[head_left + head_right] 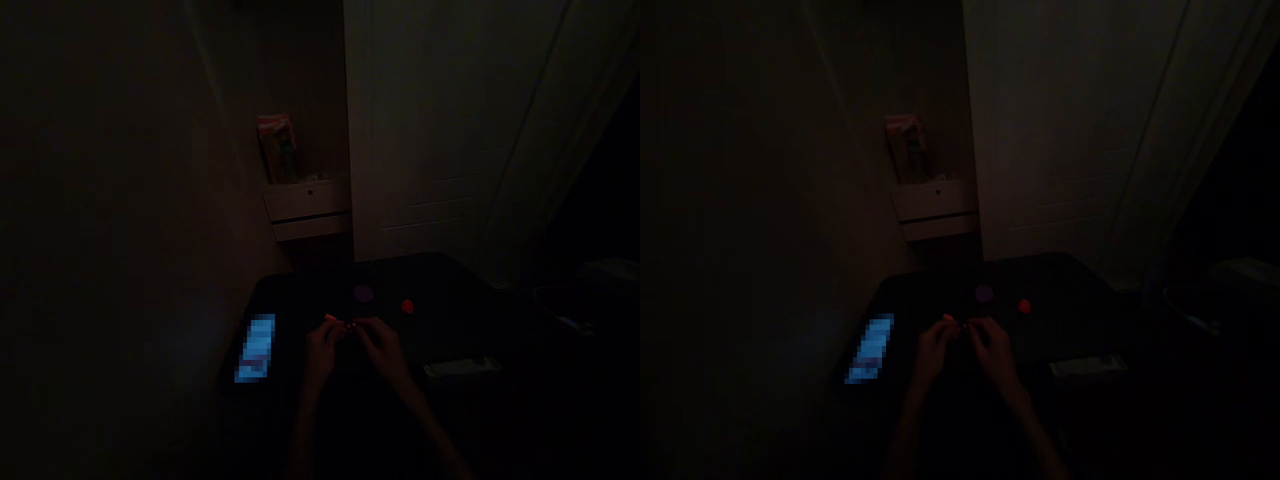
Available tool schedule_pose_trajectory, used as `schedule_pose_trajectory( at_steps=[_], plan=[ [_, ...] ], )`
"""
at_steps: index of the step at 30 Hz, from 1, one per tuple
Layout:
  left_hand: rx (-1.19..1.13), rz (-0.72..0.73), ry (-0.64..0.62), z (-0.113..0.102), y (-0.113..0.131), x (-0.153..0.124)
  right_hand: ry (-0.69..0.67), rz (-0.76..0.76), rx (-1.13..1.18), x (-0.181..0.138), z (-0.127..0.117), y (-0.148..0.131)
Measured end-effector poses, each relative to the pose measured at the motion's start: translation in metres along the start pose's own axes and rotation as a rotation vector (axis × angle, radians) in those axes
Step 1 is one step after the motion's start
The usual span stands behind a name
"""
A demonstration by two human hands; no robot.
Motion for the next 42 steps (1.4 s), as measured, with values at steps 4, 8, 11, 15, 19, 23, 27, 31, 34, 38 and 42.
schedule_pose_trajectory(
  at_steps=[4, 8, 11, 15, 19, 23, 27, 31, 34, 38, 42],
  plan=[
    [-0.059, 0.012, -0.003, 0.000, 0.001, 0.000, 0.005, 0.001, -0.009, 0.000, 0.000, -0.001],
    [-0.073, -0.007, -0.002, 0.001, 0.003, -0.001, 0.001, 0.000, -0.012, 0.000, 0.001, 0.001],
    [-0.044, -0.037, 0.024, -0.001, 0.003, -0.002, 0.000, -0.002, -0.009, 0.000, 0.001, 0.002],
    [0.002, -0.052, 0.022, -0.001, 0.004, -0.002, -0.006, -0.005, -0.007, 0.000, 0.001, 0.001],
    [0.046, -0.071, 0.016, -0.001, 0.001, -0.002, -0.024, 0.002, -0.010, 0.000, 0.002, 0.000],
    [-0.006, -0.040, 0.026, -0.002, 0.000, -0.001, -0.022, 0.011, -0.005, -0.001, 0.003, 0.002],
    [-0.034, -0.022, 0.005, -0.001, 0.001, 0.000, -0.031, -0.013, 0.006, -0.001, 0.003, -0.002],
    [0.076, 0.024, -0.020, 0.000, 0.010, -0.002, -0.122, -0.065, 0.015, -0.002, 0.011, -0.012],
    [0.109, 0.027, -0.073, 0.005, 0.015, -0.004, -0.163, -0.081, -0.044, -0.004, 0.017, -0.014],
    [0.103, 0.028, -0.125, 0.010, 0.017, -0.007, -0.146, -0.092, -0.092, -0.005, 0.018, -0.011],
    [0.123, 0.046, -0.066, 0.005, 0.017, -0.006, -0.107, -0.095, -0.063, -0.004, 0.014, -0.008]
  ],
)
Point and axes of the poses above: each hand's wrist, its own x-axis towards the middle knuckle, its own z-axis out of the palm, y = z × x, the point moved 9 cm from there along x, towards the middle knuckle, and after that the axes turned 2 degrees about -y, right-handed, at the moved point
